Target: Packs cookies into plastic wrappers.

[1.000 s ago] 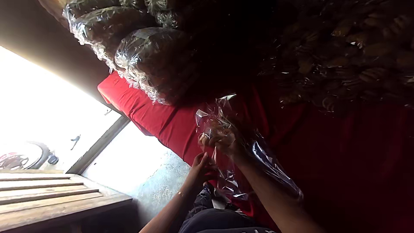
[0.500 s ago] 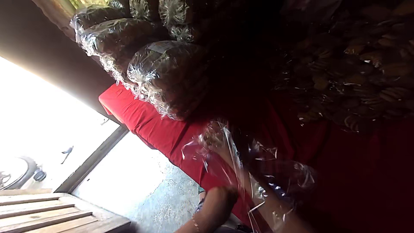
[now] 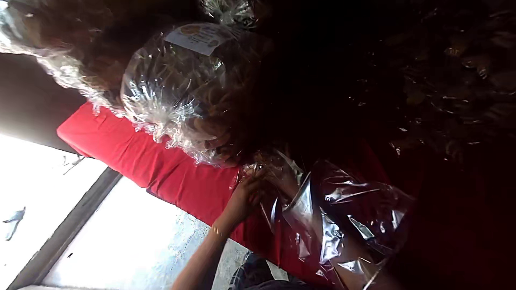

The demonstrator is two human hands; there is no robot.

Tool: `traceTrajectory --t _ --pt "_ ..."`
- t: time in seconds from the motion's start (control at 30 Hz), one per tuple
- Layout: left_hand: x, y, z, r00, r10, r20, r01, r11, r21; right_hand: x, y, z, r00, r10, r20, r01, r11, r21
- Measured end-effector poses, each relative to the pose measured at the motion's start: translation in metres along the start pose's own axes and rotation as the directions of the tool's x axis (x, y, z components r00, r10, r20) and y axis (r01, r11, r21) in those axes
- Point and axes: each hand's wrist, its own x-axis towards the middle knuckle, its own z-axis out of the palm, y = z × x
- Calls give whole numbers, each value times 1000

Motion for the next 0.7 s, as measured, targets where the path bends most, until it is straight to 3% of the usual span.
traceTrajectory --t 0.03,0.13,0.27,0.37,0.43,0.5,0.57,0.7 --pt "10 -28 5 999 48 14 -47 996 -78 20 27 13 987 -125 -99 134 987 93" --pt "32 -63 2 991 118 66 -113 990 -80 51 44 -8 983 -173 -64 174 985 -1" --pt "48 -65 2 970 210 121 -210 978 -11 56 35 -12 977 -54 -207 67 996 56" --pt "59 -66 17 977 206 63 -212 969 126 79 72 19 953 18 -304 37 984 174" --pt "65 -65 25 984 174 36 -177 958 225 83 71 22 933 27 -360 -9 999 51" --pt "70 -62 31 991 134 25 -134 926 352 89 51 -2 929 1 -370 -73 981 -180" --pt "73 -57 36 997 66 33 -74 868 492 87 52 -23 944 -89 -316 -63 896 -440" --pt "80 -49 43 1000 6 -18 7 757 653 36 91 -55 991 -124 49 133 911 -389"
